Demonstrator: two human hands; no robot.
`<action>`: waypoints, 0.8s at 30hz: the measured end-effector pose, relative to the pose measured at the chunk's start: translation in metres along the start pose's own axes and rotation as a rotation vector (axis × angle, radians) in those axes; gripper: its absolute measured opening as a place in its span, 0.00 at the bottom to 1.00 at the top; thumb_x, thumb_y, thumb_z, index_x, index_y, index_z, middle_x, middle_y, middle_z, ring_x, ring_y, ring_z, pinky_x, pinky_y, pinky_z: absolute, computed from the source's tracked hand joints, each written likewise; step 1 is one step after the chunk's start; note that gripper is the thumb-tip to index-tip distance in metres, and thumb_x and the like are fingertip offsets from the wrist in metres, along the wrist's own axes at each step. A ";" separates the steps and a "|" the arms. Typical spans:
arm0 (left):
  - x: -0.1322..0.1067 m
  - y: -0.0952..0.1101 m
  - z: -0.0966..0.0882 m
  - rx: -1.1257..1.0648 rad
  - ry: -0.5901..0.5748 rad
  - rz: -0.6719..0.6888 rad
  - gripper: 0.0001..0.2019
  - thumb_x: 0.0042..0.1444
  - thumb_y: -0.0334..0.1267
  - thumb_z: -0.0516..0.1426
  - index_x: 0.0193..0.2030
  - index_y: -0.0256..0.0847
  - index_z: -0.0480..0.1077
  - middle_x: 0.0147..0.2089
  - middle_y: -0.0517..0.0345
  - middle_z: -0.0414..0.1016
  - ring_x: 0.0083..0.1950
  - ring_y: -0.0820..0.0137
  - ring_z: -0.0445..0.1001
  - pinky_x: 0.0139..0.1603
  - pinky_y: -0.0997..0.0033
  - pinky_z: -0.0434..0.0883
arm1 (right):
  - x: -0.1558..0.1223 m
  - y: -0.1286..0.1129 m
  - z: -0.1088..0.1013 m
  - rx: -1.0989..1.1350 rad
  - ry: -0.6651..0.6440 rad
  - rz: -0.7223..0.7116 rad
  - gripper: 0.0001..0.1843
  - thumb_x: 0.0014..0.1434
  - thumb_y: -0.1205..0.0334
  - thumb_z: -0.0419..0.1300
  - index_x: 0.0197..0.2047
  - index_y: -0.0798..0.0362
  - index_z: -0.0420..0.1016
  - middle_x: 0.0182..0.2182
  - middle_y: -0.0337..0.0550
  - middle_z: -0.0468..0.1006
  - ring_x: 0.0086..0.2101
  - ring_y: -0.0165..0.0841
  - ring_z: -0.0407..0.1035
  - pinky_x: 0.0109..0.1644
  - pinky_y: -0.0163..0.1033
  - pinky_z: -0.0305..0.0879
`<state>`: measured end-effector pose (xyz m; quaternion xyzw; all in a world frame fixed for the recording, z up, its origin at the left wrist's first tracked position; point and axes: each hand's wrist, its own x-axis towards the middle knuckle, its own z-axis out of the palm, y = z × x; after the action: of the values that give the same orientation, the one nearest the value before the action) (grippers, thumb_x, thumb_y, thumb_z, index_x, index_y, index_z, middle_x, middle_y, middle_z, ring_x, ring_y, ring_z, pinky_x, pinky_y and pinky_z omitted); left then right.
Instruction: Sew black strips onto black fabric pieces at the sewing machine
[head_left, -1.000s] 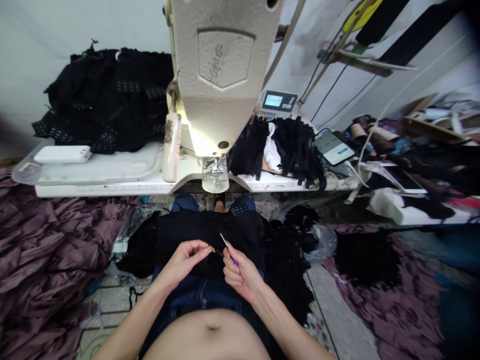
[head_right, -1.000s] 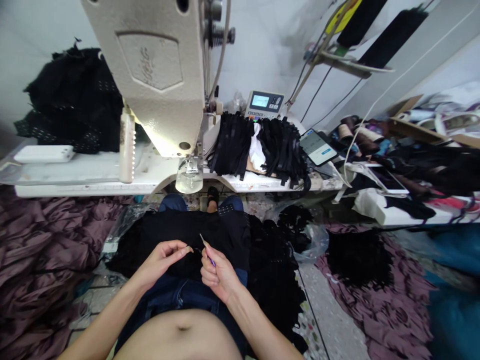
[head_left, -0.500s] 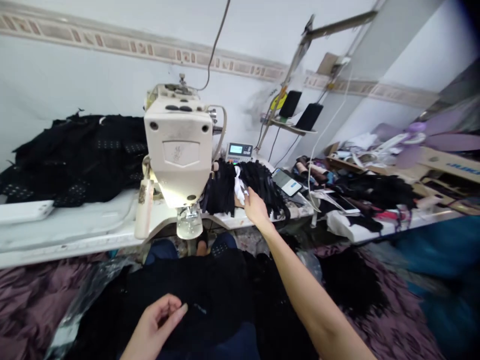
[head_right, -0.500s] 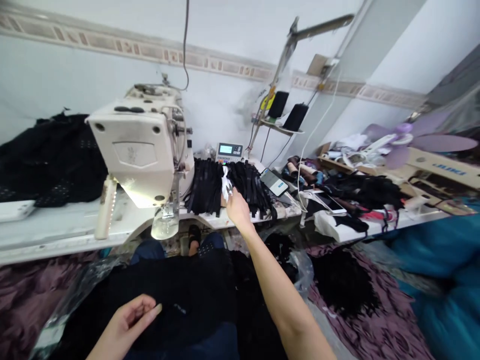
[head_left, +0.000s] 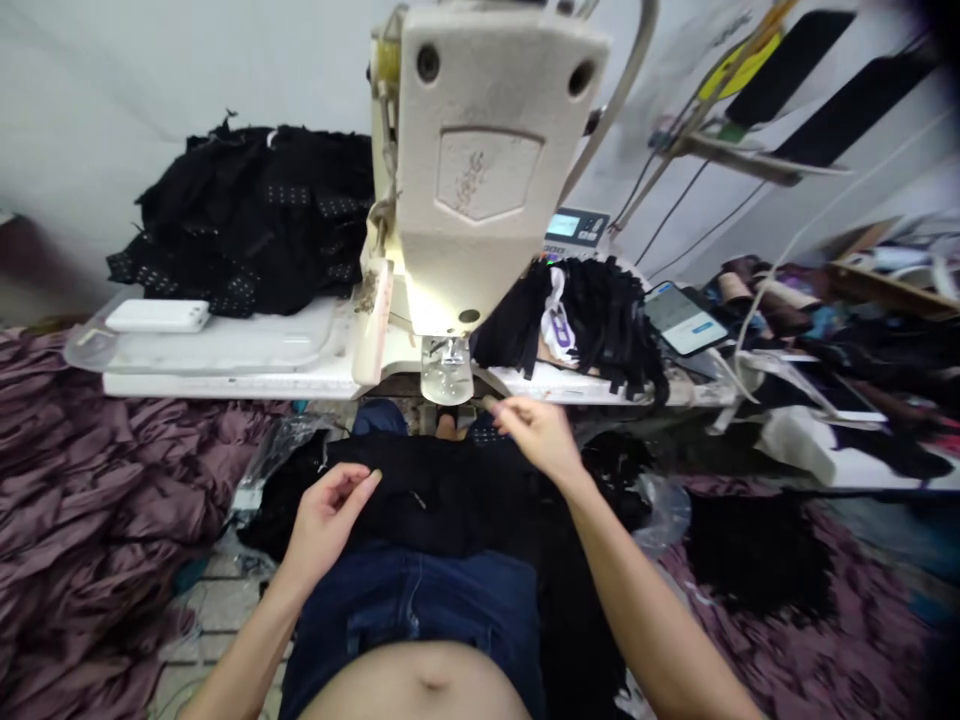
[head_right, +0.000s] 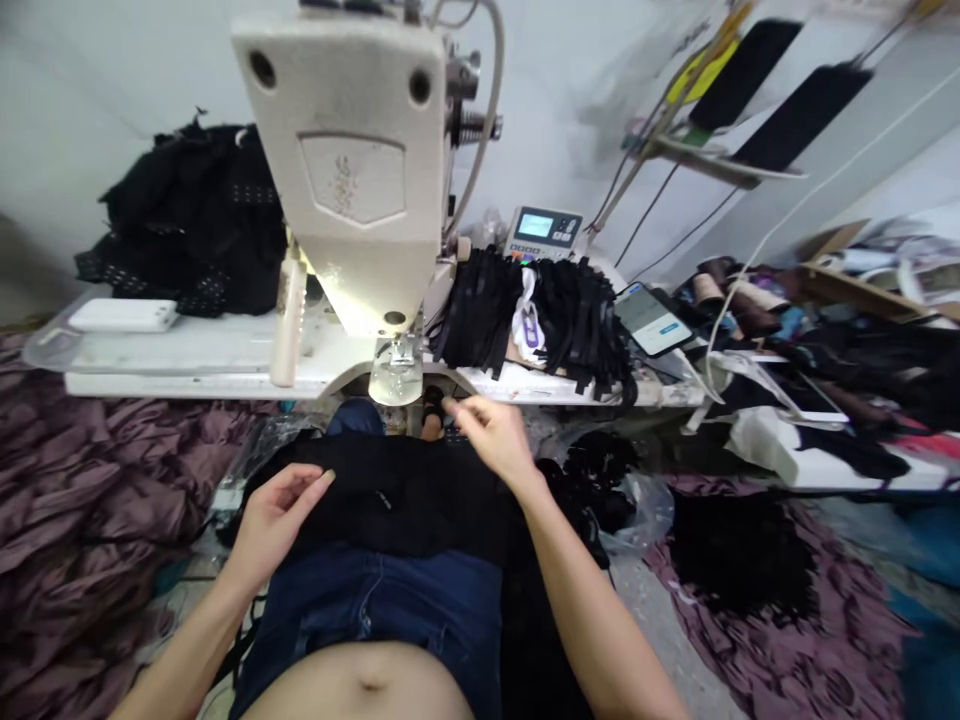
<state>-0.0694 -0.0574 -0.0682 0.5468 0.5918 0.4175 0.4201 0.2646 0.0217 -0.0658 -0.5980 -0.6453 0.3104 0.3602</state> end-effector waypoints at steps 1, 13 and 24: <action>-0.001 -0.001 0.001 -0.006 -0.009 0.005 0.18 0.60 0.56 0.67 0.38 0.41 0.78 0.32 0.59 0.78 0.32 0.70 0.73 0.35 0.73 0.71 | -0.015 0.001 0.016 0.054 -0.129 -0.011 0.24 0.72 0.40 0.61 0.43 0.51 0.87 0.37 0.47 0.88 0.37 0.42 0.81 0.43 0.41 0.73; 0.012 -0.005 -0.009 0.233 0.018 0.169 0.18 0.68 0.55 0.61 0.43 0.41 0.77 0.36 0.58 0.79 0.35 0.68 0.78 0.38 0.71 0.75 | -0.042 0.044 0.088 0.033 -0.610 0.223 0.24 0.49 0.50 0.81 0.45 0.54 0.86 0.27 0.38 0.85 0.30 0.36 0.78 0.34 0.35 0.62; 0.009 -0.005 0.042 0.252 -0.322 0.180 0.18 0.70 0.49 0.58 0.58 0.42 0.79 0.60 0.45 0.81 0.65 0.52 0.75 0.70 0.47 0.68 | -0.062 0.012 0.054 0.578 -0.376 0.291 0.24 0.51 0.42 0.79 0.33 0.52 0.77 0.28 0.37 0.76 0.24 0.28 0.65 0.26 0.34 0.59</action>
<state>-0.0317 -0.0473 -0.0860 0.7052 0.5133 0.2836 0.3985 0.2277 -0.0375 -0.1112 -0.4896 -0.4940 0.6321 0.3415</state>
